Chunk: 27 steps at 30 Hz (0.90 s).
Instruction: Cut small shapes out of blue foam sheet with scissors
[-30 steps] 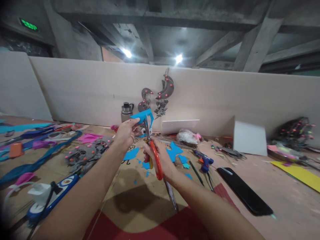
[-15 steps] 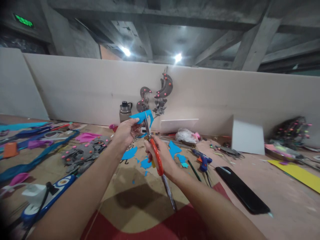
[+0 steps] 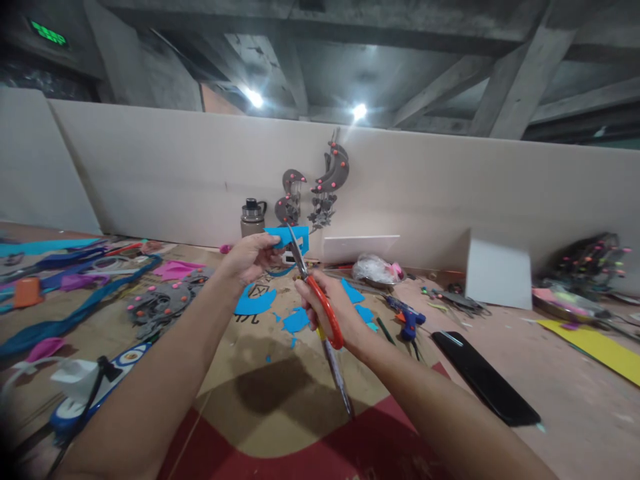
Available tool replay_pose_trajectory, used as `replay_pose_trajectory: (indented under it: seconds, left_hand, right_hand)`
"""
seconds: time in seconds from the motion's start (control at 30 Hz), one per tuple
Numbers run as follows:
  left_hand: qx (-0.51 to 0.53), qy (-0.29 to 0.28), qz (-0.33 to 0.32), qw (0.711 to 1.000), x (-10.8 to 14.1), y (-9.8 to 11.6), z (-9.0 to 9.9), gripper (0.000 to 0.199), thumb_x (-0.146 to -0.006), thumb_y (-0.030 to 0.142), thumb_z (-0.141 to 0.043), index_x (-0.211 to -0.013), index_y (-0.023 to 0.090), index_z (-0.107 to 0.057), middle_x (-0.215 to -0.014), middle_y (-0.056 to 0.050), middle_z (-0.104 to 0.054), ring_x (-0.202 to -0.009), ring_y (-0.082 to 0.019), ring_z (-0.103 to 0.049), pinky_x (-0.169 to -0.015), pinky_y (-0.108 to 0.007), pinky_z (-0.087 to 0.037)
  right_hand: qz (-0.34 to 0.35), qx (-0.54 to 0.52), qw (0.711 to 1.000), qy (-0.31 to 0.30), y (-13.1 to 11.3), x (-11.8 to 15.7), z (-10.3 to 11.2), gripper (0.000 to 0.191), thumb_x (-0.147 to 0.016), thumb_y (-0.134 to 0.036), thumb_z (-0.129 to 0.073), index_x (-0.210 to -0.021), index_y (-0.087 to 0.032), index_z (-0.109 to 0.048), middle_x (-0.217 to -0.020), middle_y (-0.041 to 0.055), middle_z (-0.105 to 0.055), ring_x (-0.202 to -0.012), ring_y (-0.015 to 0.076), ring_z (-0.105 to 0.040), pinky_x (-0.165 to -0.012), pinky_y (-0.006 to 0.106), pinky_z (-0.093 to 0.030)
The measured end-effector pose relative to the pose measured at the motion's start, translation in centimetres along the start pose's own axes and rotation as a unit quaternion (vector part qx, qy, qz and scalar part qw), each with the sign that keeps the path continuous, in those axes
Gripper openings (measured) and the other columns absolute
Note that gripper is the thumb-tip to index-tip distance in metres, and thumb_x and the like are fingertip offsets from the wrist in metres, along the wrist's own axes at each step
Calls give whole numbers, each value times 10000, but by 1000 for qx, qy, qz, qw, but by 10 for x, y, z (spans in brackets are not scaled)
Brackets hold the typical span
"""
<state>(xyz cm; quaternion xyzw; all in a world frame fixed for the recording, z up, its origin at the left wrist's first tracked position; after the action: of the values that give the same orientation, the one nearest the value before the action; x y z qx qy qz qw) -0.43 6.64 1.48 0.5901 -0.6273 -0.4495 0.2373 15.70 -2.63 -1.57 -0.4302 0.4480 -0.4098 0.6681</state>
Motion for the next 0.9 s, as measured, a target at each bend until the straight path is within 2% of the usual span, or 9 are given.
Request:
replay_pose_trajectory:
  seconds: [0.27, 0.63, 0.9]
  left_hand:
    - [-94, -35, 6, 995, 3, 10, 9, 230, -580, 196, -794, -678, 112, -604, -619, -8, -634, -570, -101, -610, -545, -205, -456]
    - [-126, -81, 7, 989, 0, 8, 13, 243, -598, 255, -819, -683, 123, -633, -631, -25, -635, -584, -112, -592, -550, -231, -460]
    - [-125, -89, 12, 988, 1, 7, 12, 209, -617, 234, -808, -680, 120, -645, -641, -39, -650, -587, -121, -599, -547, -235, -470]
  right_hand:
    - [-15, 59, 998, -20, -10, 8, 2, 370, -852, -513, -577, -740, -198, -420, -590, -65, -479, -383, 57, -453, -346, 180, -380]
    - [-32, 50, 998, -31, -8, 13, 8, 346, -836, -510, -605, -787, -205, -449, -558, -79, -442, -382, 65, -421, -315, 176, -390]
    - [-38, 58, 997, -31, -8, 14, 9, 335, -833, -500, -612, -795, -207, -455, -526, -92, -404, -381, 61, -390, -317, 166, -382]
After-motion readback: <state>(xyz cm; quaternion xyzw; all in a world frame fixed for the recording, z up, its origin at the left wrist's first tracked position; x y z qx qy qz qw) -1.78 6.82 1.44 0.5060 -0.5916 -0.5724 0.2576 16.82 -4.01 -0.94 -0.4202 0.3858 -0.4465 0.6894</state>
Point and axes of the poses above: each hand's wrist, its own x-axis away from the middle knuckle, its own z-axis out of the back of the hand, y = z × x, the point moved 3 cm from there along -x, towards the middle knuckle
